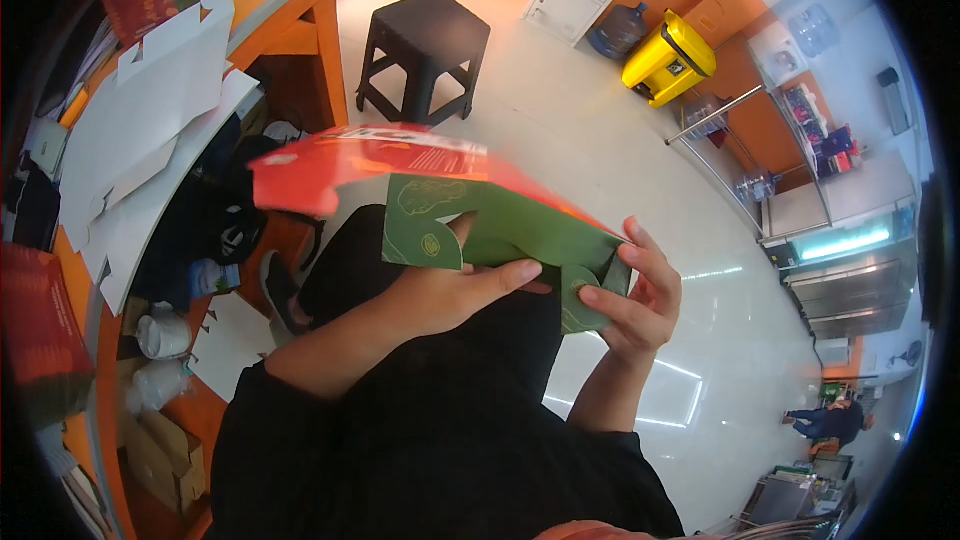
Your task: The person assembles multiple cardboard food boxes by hand by folding them into their final shape and then stacks them together.
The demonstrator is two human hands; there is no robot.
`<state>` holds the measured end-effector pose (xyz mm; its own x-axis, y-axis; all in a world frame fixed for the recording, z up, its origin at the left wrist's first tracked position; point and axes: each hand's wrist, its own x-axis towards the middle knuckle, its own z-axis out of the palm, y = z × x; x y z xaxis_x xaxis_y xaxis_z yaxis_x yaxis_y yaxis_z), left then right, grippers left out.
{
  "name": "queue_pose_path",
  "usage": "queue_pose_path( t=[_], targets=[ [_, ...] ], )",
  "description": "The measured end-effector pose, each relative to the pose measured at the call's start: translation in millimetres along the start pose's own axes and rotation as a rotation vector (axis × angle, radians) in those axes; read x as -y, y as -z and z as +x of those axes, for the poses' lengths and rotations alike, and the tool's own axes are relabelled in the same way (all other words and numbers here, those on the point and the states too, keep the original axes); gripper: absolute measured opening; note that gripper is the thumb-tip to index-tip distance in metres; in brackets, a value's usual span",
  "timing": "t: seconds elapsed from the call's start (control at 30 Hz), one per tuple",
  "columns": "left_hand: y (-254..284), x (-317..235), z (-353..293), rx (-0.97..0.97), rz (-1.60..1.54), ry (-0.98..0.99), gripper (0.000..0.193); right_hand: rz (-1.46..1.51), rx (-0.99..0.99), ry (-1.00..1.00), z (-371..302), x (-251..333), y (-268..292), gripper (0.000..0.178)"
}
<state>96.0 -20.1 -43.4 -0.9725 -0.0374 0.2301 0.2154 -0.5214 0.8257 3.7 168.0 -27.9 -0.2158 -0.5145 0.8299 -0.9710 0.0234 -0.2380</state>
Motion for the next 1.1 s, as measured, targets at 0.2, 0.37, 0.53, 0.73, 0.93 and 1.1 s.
queue_pose_path(
  t=[0.2, 0.37, 0.53, 0.73, 0.93, 1.1],
  targets=[
    [5.7, 9.0, -0.4, 0.033, 0.307, -0.047, 0.036, 0.275, -0.022, -0.069, 1.4, 5.8, 4.6, 0.018],
    [1.3, 14.8, 0.1, 0.009, 0.182, 0.009, 0.036, 0.168, -0.035, -0.121, -6.7, 6.1, 3.4, 0.018],
    [1.0, 22.9, -1.3, -0.035, 0.229, 0.060, 0.037, -0.139, -0.040, -0.054, -10.0, 9.9, -12.4, 0.024],
    [15.6, 24.2, 5.0, -0.055, -0.008, 0.188, 0.042, 0.058, 0.148, -0.131, -13.7, 1.7, -7.7, 0.032],
    [16.1, 32.5, 13.1, 0.077, -0.363, 0.256, 0.036, 0.195, -0.065, -0.176, -47.6, -14.6, -41.6, 0.058],
    [19.7, 55.8, 9.5, -0.067, 0.219, 0.246, 0.035, 0.337, -0.145, -0.421, -60.8, -12.4, -52.5, 0.067]
  ],
)
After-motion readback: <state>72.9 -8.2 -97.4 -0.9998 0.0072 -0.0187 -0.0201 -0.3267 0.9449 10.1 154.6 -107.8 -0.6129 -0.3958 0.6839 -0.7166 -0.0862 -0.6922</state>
